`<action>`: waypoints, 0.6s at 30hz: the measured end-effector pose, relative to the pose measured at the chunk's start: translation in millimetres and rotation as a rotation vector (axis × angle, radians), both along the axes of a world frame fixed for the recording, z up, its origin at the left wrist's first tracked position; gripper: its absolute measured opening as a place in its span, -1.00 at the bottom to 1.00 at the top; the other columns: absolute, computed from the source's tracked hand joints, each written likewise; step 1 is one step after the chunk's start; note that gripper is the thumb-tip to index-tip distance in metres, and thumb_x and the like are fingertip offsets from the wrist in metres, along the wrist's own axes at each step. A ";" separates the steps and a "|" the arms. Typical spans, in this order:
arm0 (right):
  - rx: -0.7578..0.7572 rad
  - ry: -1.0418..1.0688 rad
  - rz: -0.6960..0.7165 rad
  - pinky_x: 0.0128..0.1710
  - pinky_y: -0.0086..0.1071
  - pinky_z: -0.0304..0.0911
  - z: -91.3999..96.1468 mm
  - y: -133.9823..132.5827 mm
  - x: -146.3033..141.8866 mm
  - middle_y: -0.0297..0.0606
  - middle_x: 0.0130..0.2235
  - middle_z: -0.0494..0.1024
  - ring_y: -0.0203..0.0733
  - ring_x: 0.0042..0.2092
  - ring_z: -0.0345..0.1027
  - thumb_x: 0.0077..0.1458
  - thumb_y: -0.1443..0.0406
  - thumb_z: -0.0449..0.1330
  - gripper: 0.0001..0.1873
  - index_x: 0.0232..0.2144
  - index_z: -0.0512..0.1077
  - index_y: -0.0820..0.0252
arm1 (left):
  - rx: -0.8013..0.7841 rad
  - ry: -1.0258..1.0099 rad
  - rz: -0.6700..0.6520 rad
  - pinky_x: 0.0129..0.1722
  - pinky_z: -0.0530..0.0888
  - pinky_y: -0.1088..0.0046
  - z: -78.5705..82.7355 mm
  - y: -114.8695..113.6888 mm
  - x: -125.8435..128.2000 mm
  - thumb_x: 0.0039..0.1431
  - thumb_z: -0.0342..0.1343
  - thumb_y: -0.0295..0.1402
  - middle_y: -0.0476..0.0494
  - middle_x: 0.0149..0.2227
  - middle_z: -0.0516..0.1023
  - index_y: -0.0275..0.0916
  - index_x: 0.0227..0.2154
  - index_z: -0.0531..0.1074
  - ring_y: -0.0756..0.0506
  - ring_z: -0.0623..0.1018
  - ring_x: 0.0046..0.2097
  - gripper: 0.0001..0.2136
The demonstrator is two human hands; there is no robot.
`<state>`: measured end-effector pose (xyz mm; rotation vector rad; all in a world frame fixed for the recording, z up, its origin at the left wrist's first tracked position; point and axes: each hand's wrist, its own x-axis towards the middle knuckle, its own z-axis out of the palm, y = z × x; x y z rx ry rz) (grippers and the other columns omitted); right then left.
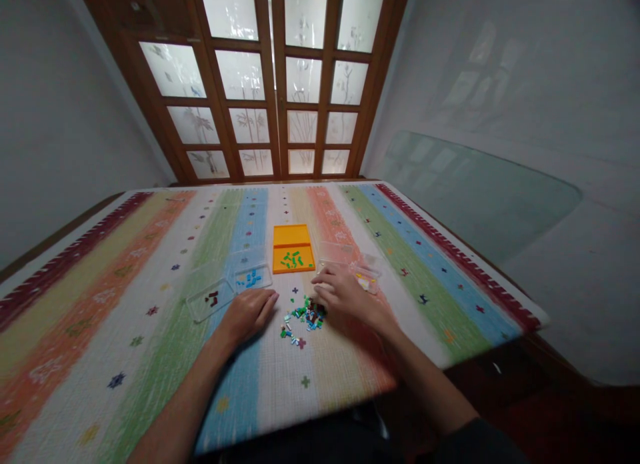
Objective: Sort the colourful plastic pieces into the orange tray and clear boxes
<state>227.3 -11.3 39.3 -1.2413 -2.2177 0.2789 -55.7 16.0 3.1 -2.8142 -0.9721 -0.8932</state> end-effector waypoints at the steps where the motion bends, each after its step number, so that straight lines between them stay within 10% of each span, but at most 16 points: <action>1: -0.020 -0.042 0.058 -0.09 -0.26 0.30 -1.4 1.5 -11.1 -0.12 -0.19 0.54 -0.12 -0.14 0.39 0.24 0.38 0.18 -0.80 -0.16 0.60 0.24 | 0.009 -0.011 0.000 -0.18 0.57 0.32 0.1 0.1 -0.1 0.50 -0.18 -0.29 -0.21 -0.25 0.68 -0.26 -0.20 0.52 -0.14 0.65 -0.23 -0.65; 18: -0.123 -0.315 0.230 -0.12 -0.35 0.25 -14.1 3.3 -61.0 -0.10 -0.19 0.49 -0.14 -0.15 0.32 0.23 0.41 0.20 -0.84 -0.18 0.58 0.31 | -0.021 0.031 -0.004 -0.21 0.55 0.32 4.1 -1.6 1.2 0.50 -0.19 -0.30 -0.19 -0.28 0.66 -0.25 -0.22 0.50 -0.14 0.64 -0.27 -0.65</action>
